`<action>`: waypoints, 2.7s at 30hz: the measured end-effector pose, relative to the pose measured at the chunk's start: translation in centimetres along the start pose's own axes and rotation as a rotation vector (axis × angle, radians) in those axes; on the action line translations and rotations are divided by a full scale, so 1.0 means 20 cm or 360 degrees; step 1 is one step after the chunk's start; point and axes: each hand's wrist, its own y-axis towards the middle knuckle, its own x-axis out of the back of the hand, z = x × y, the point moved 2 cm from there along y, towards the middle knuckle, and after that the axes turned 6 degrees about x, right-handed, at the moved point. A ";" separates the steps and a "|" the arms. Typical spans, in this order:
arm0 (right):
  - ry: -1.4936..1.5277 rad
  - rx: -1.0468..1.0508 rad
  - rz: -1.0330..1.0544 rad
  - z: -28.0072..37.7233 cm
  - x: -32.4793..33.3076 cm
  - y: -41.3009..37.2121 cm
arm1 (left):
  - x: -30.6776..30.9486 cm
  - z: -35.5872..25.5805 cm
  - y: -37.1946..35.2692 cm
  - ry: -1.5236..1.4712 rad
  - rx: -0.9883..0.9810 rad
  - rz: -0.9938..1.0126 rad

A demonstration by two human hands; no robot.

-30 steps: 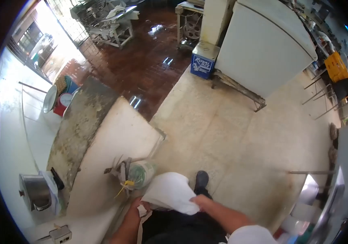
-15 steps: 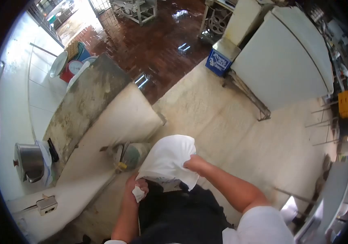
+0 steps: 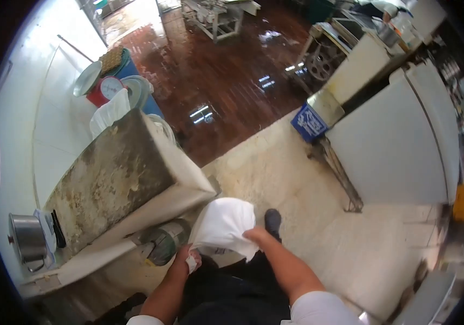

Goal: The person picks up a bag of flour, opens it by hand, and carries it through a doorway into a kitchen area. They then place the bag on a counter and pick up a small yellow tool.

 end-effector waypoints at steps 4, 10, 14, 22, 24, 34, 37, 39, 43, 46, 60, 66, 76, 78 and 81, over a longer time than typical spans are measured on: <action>-0.0229 -0.0057 0.0384 0.02 0.29 0.14 | -0.15 0.25 -0.07 -0.0133 -0.0211 -0.0206; -0.0020 -0.0286 0.0353 0.11 0.63 0.16 | -0.01 0.45 -0.04 0.0071 -0.0392 -0.0376; 0.0370 -0.0398 0.0125 0.24 0.57 0.06 | 0.02 0.48 -0.09 0.0290 -0.0603 -0.0685; -0.0710 0.0093 0.0470 0.39 0.74 0.01 | 0.05 0.54 -0.12 0.0028 -0.0559 -0.0623; -0.1018 0.0055 0.0546 0.39 0.79 0.10 | 0.12 0.54 -0.12 -0.0135 -0.0608 -0.0609; -0.0763 -0.0102 0.0359 0.38 0.85 0.01 | -0.01 0.56 -0.22 -0.0243 -0.0873 -0.0626; -0.0903 -0.0059 0.0353 0.45 0.90 -0.01 | -0.09 0.57 -0.30 0.0053 -0.0970 -0.0627; -0.0964 -0.0043 0.0345 0.45 0.90 0.03 | -0.09 0.57 -0.30 0.0109 -0.0987 -0.0619; -0.1326 0.0462 0.0031 0.43 0.85 0.06 | -0.16 0.59 -0.26 0.0231 -0.1045 -0.0536; -0.1726 0.1158 -0.0155 0.61 0.67 -0.13 | -0.23 0.61 -0.23 0.0228 -0.1062 -0.0426; -0.1875 0.1698 0.0788 0.62 -0.45 -0.41 | -0.24 0.53 -0.29 -0.0037 -0.1191 -0.0252; -0.2078 0.1403 0.0652 0.57 -0.37 -0.45 | -0.09 0.49 -0.36 -0.0154 -0.1195 -0.0063; -0.2039 0.1415 0.0268 0.37 -0.24 -0.35 | 0.00 0.44 -0.43 -0.0205 -0.1061 -0.0070; -0.1855 0.1535 0.0282 0.40 -0.36 -0.40 | -0.02 0.44 -0.43 -0.0118 -0.1040 -0.0068; -0.1589 0.1637 0.0446 0.43 -0.51 -0.39 | -0.05 0.43 -0.43 -0.0069 -0.1022 -0.0049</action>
